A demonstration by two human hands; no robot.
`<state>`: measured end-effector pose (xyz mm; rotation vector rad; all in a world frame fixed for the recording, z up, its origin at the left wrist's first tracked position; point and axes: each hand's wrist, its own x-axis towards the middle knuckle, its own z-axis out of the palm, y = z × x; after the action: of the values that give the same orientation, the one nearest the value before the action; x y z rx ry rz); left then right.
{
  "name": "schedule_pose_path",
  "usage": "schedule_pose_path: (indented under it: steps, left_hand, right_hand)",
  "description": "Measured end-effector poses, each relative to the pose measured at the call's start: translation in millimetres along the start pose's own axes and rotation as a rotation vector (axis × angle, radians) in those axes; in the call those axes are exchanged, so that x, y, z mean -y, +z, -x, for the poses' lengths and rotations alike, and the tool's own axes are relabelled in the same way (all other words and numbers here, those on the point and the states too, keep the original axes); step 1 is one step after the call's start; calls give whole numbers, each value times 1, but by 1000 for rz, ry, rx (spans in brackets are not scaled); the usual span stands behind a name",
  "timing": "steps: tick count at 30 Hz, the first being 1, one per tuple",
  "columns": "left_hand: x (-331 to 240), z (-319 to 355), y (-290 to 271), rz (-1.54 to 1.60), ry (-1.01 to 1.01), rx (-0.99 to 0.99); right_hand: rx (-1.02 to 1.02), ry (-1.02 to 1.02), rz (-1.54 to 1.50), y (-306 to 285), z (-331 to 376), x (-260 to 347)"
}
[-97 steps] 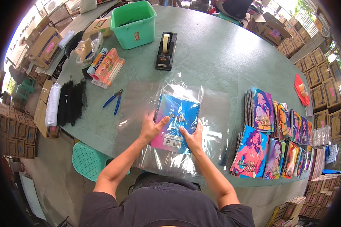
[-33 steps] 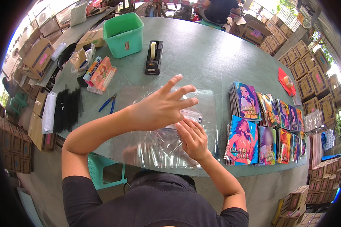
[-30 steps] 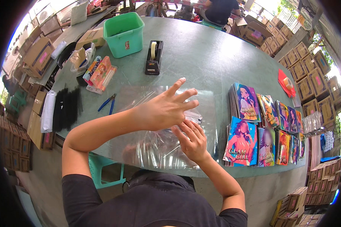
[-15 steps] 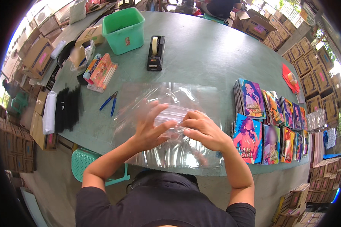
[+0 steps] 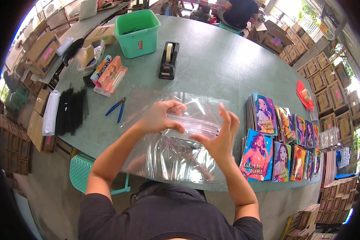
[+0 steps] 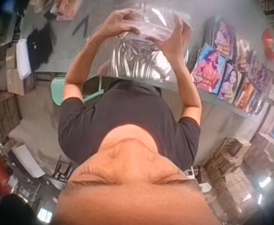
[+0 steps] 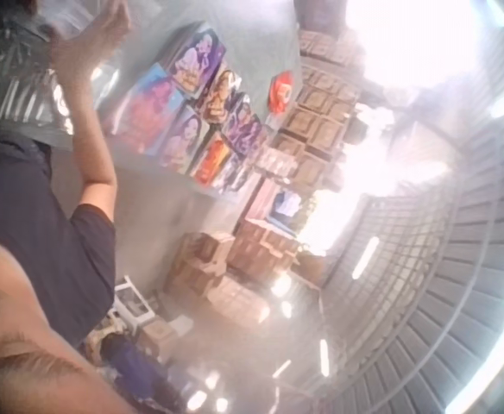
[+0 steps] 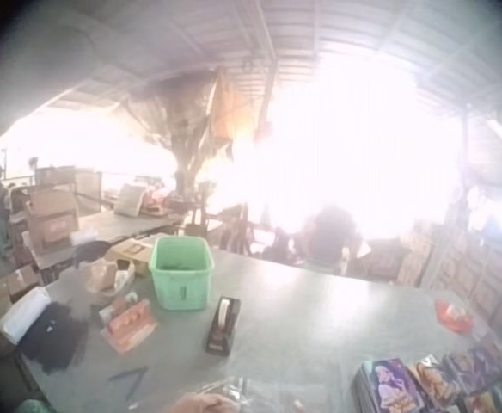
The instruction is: The person gathers several notebooks from the table, aligns them into a stack, inserts the stack into a large plastic sleeve, and seals the sleeve using tape from a dispenser.
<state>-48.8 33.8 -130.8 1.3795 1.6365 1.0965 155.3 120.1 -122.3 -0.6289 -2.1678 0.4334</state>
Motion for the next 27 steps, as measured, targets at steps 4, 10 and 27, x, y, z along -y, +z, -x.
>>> schedule_pose_path:
  steps: [4, 10, 27]
  left_hand:
    - [-14, -17, 0, -153, 128, 124]
    - [-38, 22, 3, -781, 614, 52]
    - [5, -40, -29, -524, 658, -252]
  right_hand:
    - [601, 364, -213, -6, -37, -28]
    - [755, -290, 416, -31, -18, 23]
    - [706, -314, 281, -7, -5, -12]
